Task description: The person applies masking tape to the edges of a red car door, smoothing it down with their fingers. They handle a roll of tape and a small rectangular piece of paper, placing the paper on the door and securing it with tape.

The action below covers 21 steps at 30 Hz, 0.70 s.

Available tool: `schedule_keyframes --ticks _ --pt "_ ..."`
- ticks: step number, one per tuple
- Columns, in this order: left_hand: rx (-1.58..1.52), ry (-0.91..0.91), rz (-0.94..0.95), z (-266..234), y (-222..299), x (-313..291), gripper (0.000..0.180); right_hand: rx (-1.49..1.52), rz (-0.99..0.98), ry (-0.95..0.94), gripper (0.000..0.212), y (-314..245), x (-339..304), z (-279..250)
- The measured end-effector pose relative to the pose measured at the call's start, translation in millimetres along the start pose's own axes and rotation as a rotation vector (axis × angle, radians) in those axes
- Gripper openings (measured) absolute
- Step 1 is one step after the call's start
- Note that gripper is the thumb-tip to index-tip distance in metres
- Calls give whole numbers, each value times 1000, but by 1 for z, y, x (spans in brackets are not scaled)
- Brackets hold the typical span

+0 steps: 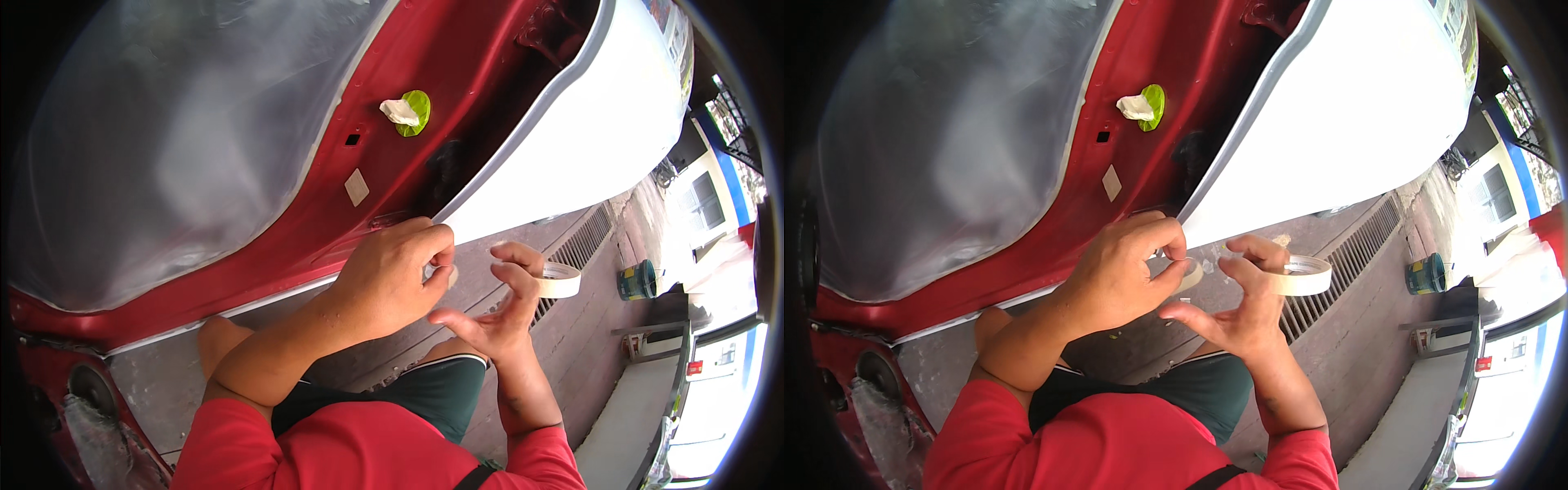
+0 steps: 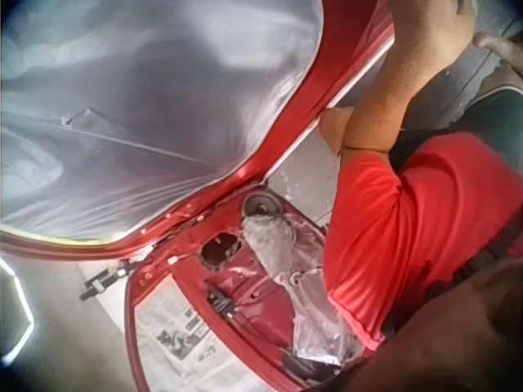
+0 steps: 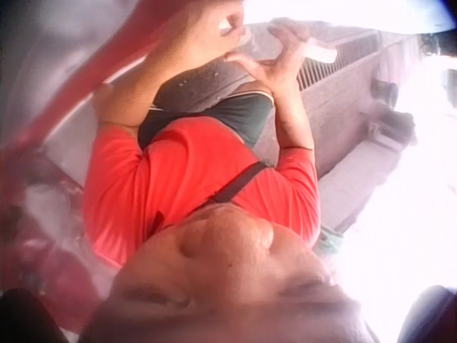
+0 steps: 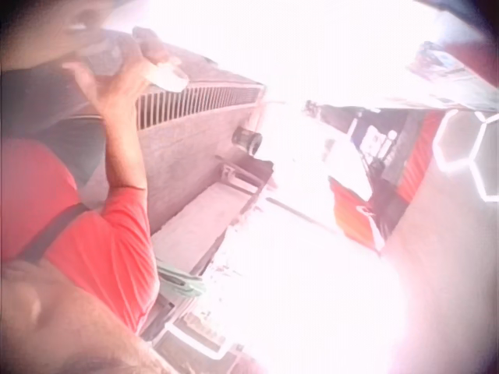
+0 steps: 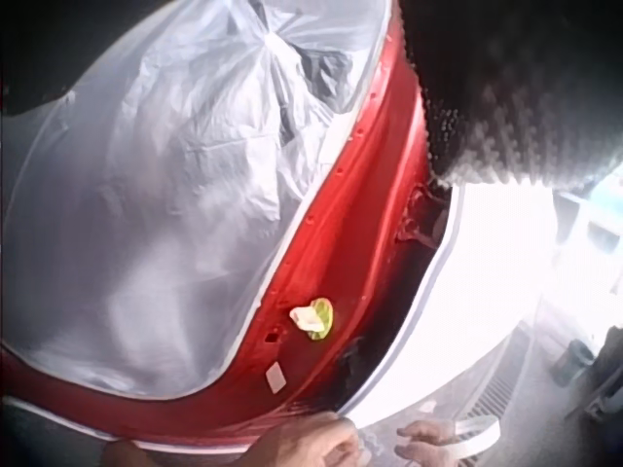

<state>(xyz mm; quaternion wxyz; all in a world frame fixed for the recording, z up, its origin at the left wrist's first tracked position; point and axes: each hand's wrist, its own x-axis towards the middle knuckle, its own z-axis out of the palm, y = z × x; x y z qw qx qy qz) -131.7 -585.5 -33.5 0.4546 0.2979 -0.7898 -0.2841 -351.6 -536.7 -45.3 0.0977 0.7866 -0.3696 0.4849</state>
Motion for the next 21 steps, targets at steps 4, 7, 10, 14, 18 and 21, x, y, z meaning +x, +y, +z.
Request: schedule_keyframes --ticks 4,7,10,14,18,21 --pt "-565 239 -27 9 -1 5 23 -104 -90 2 62 18 22 20" --pt "-817 309 -146 7 -17 1 23 -76 -91 -83 56 23 24 9" --pt "-877 368 -216 8 -36 7 24 -75 -216 -167 37 20 57 -15" --pt "-1073 534 -203 24 -52 22 23 -225 -408 -347 39 20 108 -43" --pt "-1133 632 -234 39 -51 27 20 -349 -546 -485 39 4 165 -41" --pt "-1139 714 -236 45 -48 28 19 -457 -676 -540 33 0 186 -38"
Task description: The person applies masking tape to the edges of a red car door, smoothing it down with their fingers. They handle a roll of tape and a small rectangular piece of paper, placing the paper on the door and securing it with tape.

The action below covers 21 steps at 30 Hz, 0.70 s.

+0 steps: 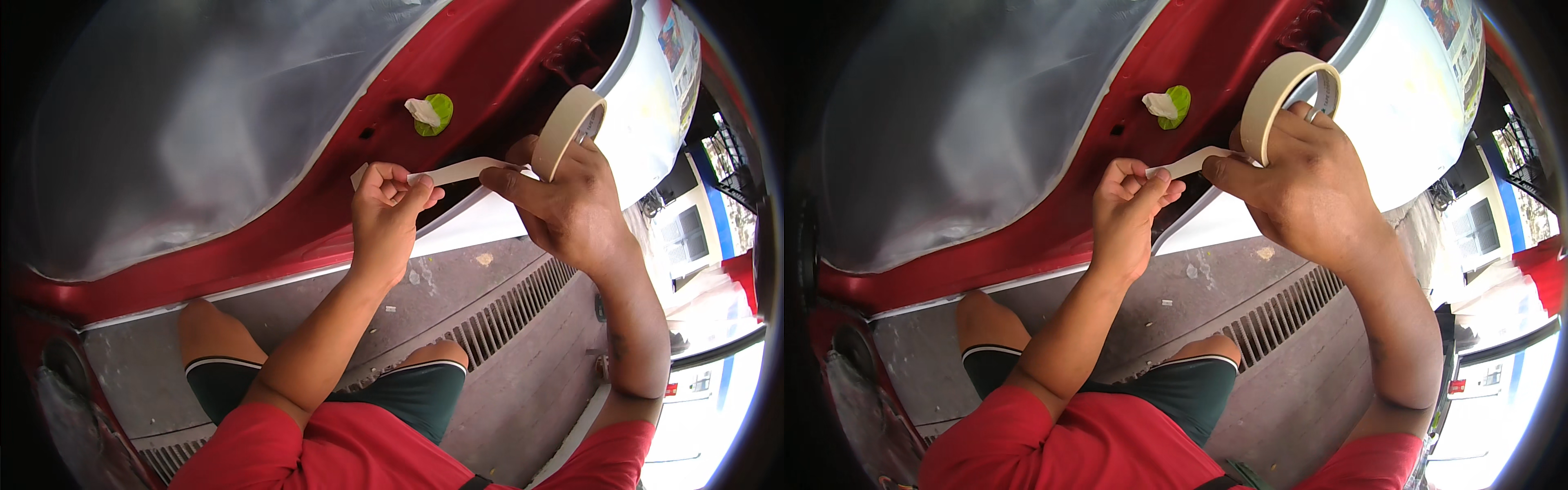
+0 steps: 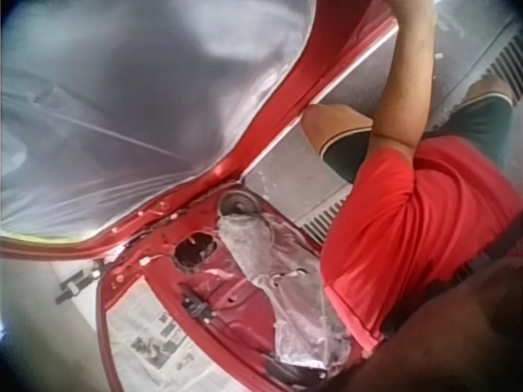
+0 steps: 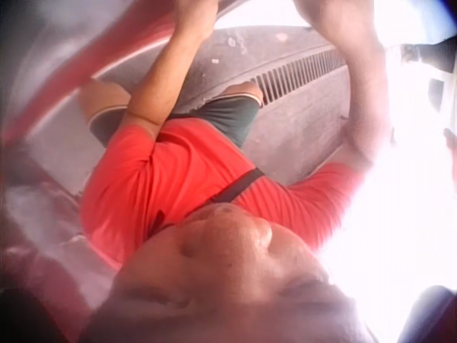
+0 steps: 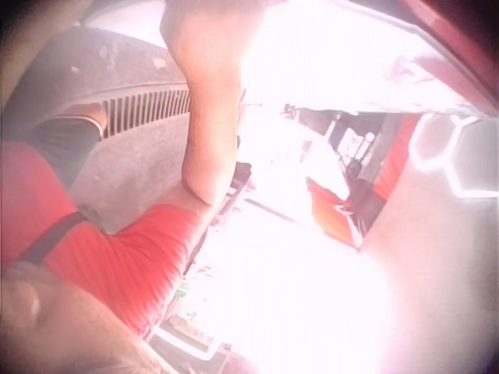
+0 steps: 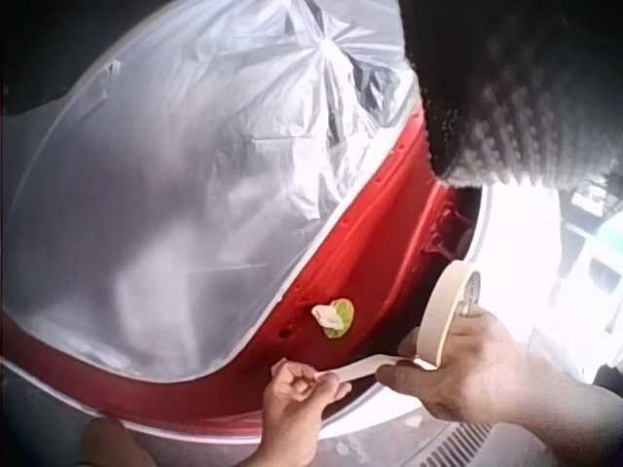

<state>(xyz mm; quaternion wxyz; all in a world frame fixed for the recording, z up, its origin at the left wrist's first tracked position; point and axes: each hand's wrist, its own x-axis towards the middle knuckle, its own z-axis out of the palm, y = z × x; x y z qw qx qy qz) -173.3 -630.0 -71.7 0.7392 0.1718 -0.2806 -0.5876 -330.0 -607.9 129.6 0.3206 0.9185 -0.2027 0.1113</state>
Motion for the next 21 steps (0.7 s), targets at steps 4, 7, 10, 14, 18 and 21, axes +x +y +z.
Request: schedule_keyframes --ticks 4,7,10,14,18,21 --pt "21 70 7 3 -9 4 23 -185 -119 -154 23 17 19 -1" --pt "17 96 43 5 -6 2 30 -280 -180 -187 23 24 28 7" --pt "110 60 147 -5 -17 5 29 -280 -178 -229 25 27 31 5" --pt "208 -64 189 -11 -19 3 28 -184 -125 -255 26 30 31 4" --pt "226 -108 167 -12 -21 -2 26 -192 -105 -300 25 31 45 -3" --pt "422 -74 273 -12 -30 -2 27 -197 -62 -392 19 28 51 1"
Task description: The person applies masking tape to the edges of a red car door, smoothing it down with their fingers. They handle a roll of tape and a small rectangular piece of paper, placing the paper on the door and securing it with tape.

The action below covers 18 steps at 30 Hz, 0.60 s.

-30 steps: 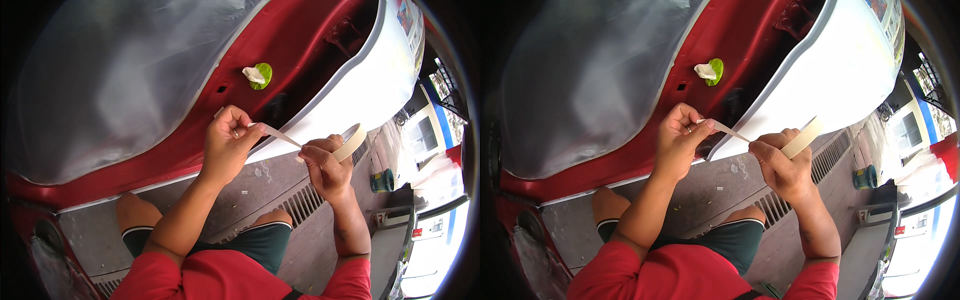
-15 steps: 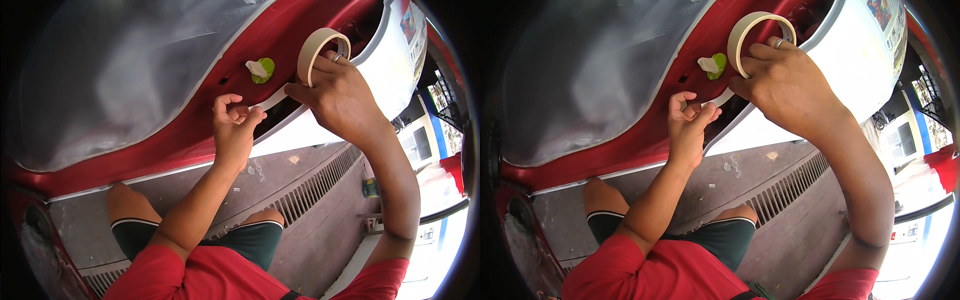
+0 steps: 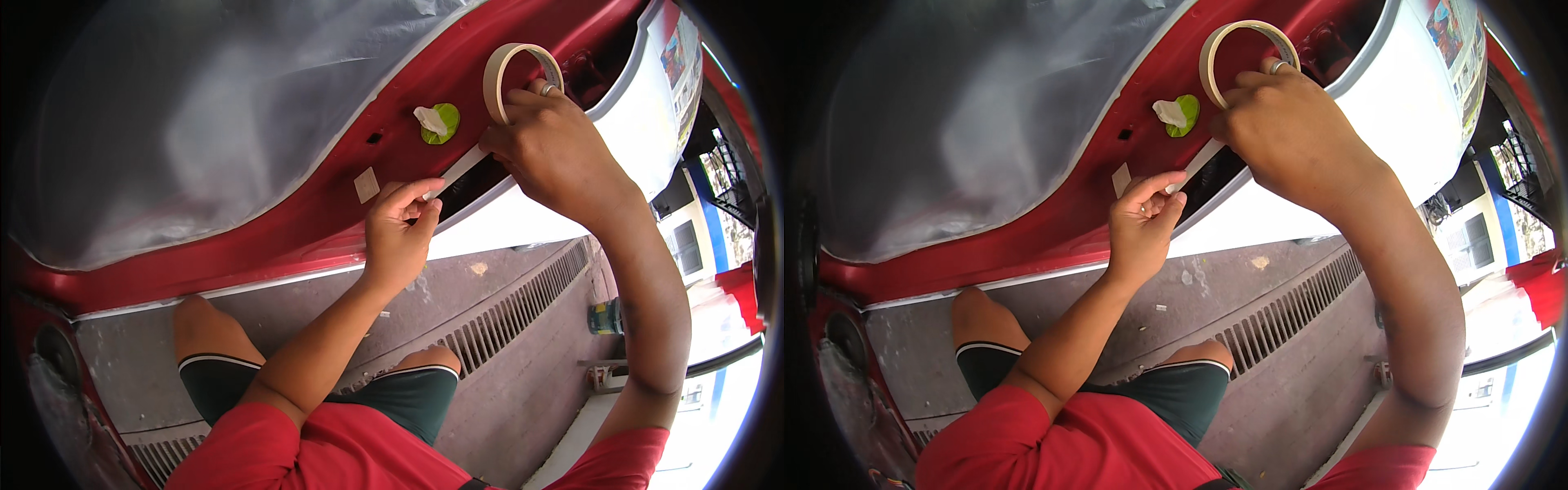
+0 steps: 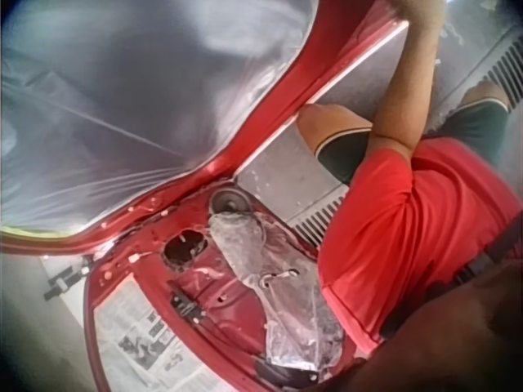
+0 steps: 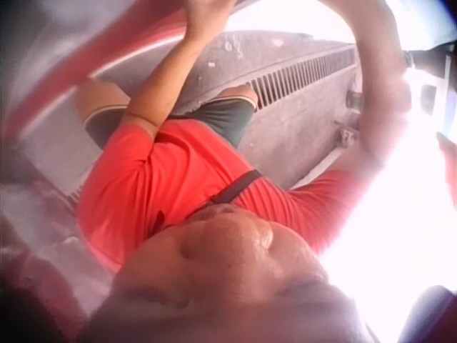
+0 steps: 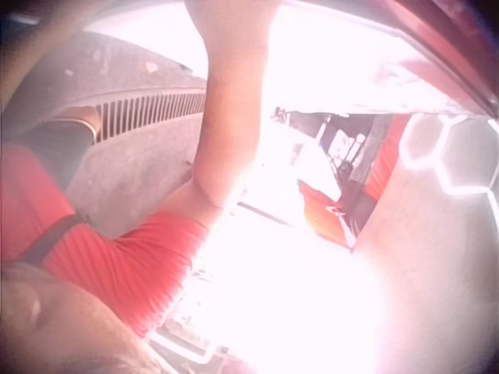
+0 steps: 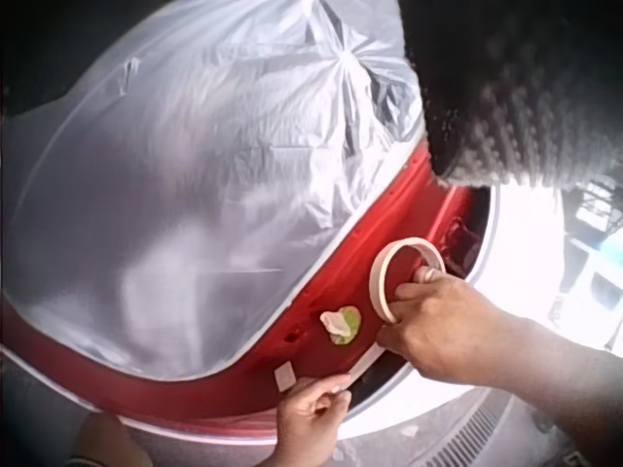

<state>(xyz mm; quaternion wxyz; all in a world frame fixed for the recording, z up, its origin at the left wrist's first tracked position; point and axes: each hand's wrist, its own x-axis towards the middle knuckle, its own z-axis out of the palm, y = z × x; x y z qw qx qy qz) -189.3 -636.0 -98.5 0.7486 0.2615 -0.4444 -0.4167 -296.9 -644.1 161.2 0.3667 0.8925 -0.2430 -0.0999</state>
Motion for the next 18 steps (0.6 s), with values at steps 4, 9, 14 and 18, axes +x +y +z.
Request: schedule_keyframes --ticks 4,9,14,18 --pt "316 101 143 6 -9 -1 32 -93 16 -80 12 -11 3 4" --pt "636 187 543 2 -23 0 29 -120 64 -104 9 -23 4 12" --pt "770 190 669 -4 -29 4 36 -140 82 -119 9 -31 5 15" --pt "815 215 727 -3 -33 6 42 -140 92 -109 11 -33 0 20"
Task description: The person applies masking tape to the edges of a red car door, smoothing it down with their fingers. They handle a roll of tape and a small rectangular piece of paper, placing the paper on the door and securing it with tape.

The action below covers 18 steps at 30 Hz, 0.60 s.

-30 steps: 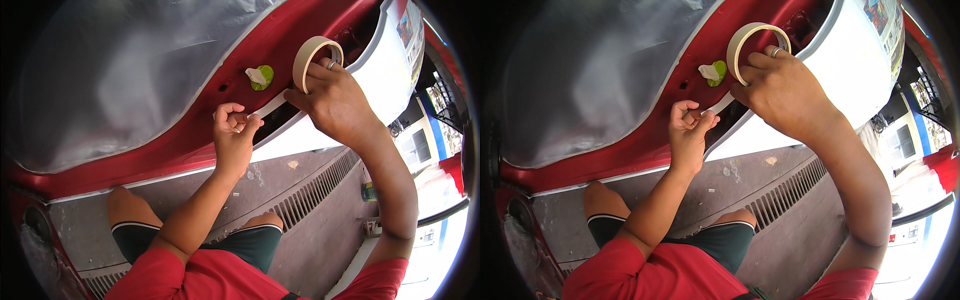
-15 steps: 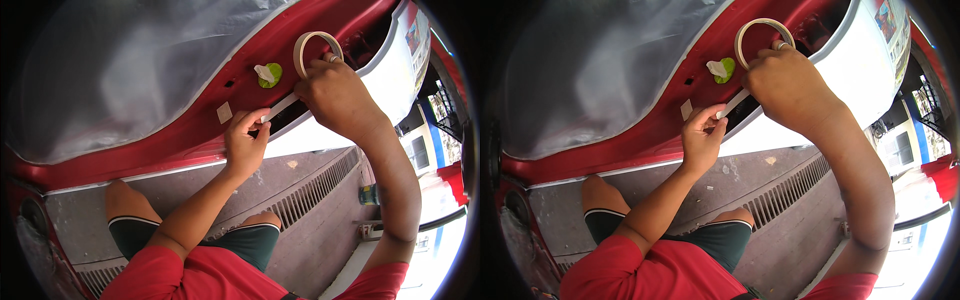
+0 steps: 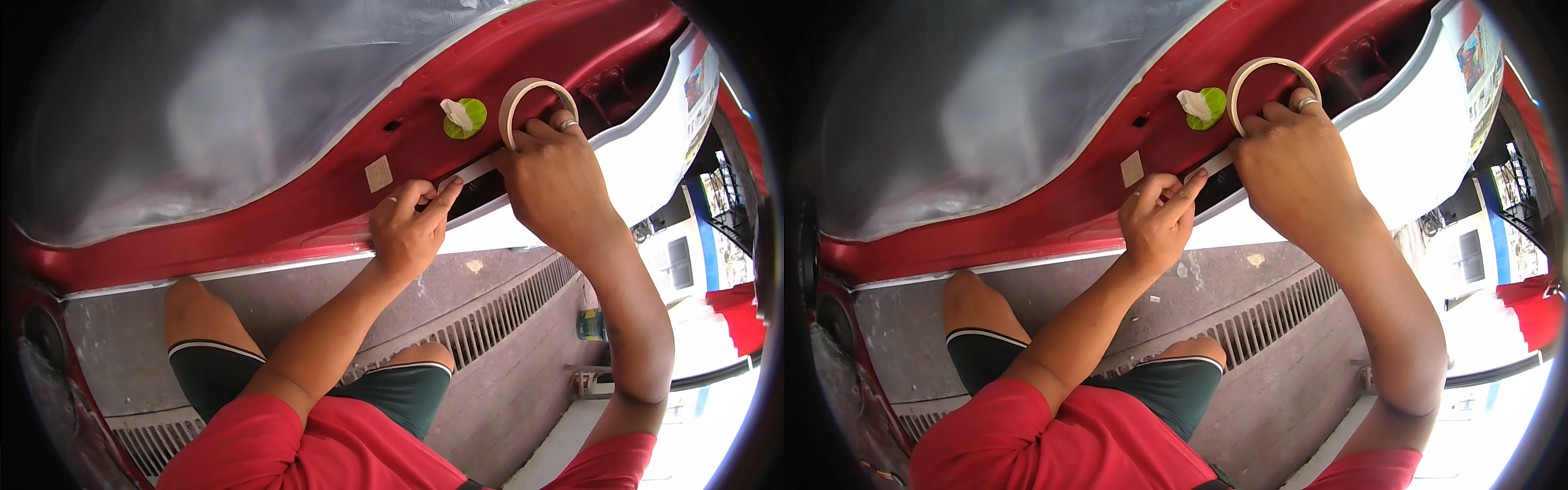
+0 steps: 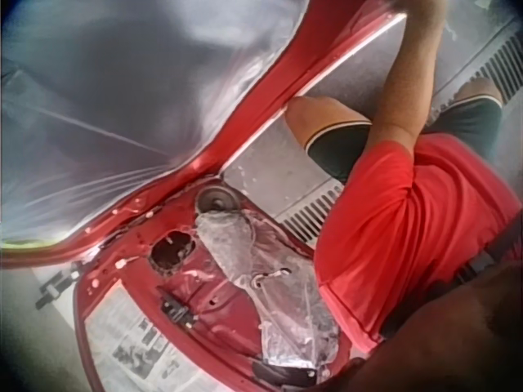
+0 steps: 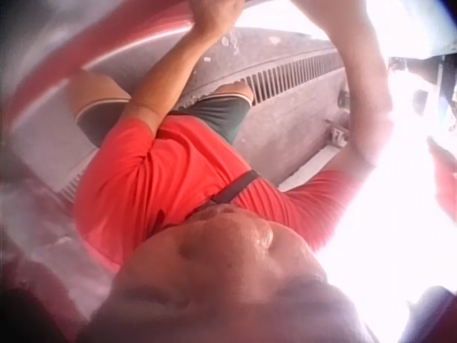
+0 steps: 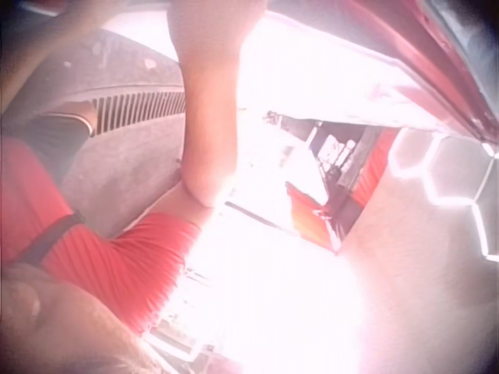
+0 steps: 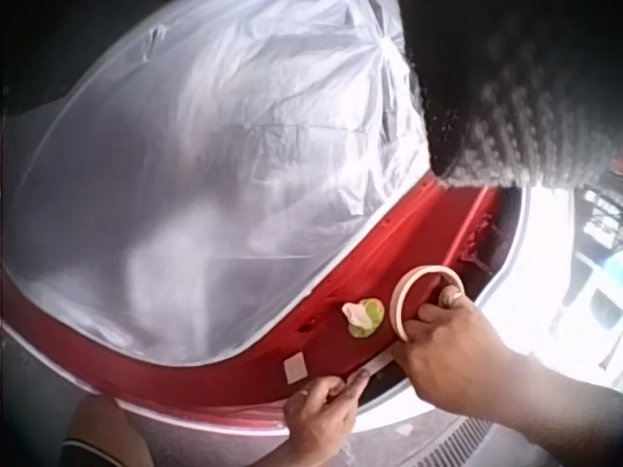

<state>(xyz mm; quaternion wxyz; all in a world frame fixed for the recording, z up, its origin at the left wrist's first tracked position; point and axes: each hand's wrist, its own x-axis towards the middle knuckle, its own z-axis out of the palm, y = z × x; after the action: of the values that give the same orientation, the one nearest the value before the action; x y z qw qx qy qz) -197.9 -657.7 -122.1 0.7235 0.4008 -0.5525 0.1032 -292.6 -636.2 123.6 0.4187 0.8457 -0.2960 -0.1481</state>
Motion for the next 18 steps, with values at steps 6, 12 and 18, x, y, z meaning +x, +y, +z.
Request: schedule_keyframes --ticks 6,12,18 --pt "64 -8 -30 4 3 2 41 25 13 20 15 -2 -1 3" --pt "89 -32 -51 2 2 1 39 42 24 55 12 -6 -2 3" --pt "110 1 -39 7 1 -1 39 46 7 116 14 -4 -2 6"
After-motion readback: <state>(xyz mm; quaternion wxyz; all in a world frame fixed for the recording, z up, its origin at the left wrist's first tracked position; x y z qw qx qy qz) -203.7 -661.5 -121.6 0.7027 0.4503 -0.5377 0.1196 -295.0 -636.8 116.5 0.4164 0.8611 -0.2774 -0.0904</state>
